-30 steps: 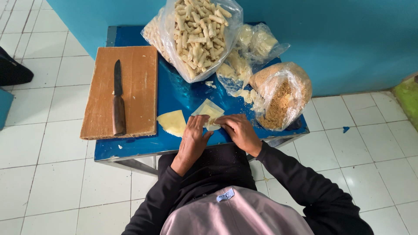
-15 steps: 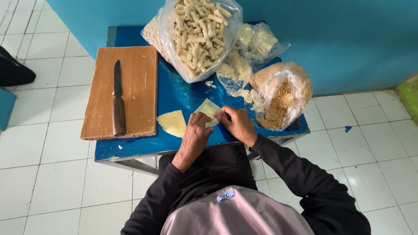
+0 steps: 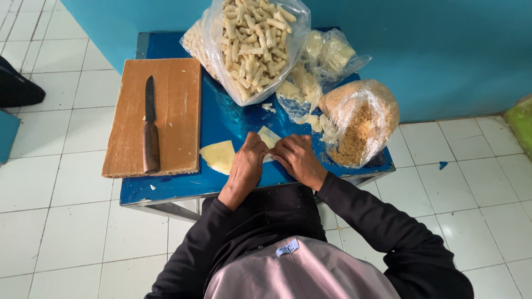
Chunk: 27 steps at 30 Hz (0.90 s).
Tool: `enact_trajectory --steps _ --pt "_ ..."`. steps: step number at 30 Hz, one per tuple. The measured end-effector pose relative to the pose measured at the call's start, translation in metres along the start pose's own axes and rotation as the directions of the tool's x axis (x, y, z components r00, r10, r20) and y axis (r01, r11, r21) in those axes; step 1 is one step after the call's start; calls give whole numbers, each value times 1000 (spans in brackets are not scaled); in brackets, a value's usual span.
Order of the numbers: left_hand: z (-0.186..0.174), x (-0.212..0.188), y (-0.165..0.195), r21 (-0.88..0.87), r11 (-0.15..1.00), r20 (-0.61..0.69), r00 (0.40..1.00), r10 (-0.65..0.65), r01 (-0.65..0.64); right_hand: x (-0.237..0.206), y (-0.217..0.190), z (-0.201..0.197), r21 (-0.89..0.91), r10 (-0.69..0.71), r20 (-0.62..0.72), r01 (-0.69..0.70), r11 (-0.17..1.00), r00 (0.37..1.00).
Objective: The person sits at a small blue table and folds thin square pastry sheets around a filling by hand, pinching the edges closed to form rolls. The finished rolls are placed into a large plastic bag already filled with similar rolled snacks.
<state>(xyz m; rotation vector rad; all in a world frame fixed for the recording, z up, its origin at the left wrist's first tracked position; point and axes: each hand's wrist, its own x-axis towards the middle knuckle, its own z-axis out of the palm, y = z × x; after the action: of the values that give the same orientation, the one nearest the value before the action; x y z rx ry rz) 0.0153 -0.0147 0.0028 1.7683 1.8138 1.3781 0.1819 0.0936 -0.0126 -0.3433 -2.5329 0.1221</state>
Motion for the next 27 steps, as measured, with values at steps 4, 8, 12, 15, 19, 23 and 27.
enact_trajectory --steps 4,8,12,15,19,23,27 --pt "-5 -3 1 -20 996 28 996 90 -89 4 1 -3 25 8 9 -9 1000 1000" --pt "-3 2 -5 -24 998 34 998 62 -61 8 2 -8 188 91 55 -100 977 994" --pt "0 6 -10 6 999 33 999 33 -34 12 6 -8 144 23 38 -28 989 999" --pt "-2 8 -13 -30 999 70 997 -22 25 15 10 -5 167 44 40 -50 985 998" --pt "-3 14 -15 18 995 58 994 95 -96 16 11 -2 114 58 25 -61 992 998" --pt "-4 16 -14 56 990 35 991 129 -131 15 7 -3 147 35 -15 -33 989 999" --pt "-7 13 -7 109 994 90 996 8 -18 16 6 -5 40 8 -12 -8 999 1000"
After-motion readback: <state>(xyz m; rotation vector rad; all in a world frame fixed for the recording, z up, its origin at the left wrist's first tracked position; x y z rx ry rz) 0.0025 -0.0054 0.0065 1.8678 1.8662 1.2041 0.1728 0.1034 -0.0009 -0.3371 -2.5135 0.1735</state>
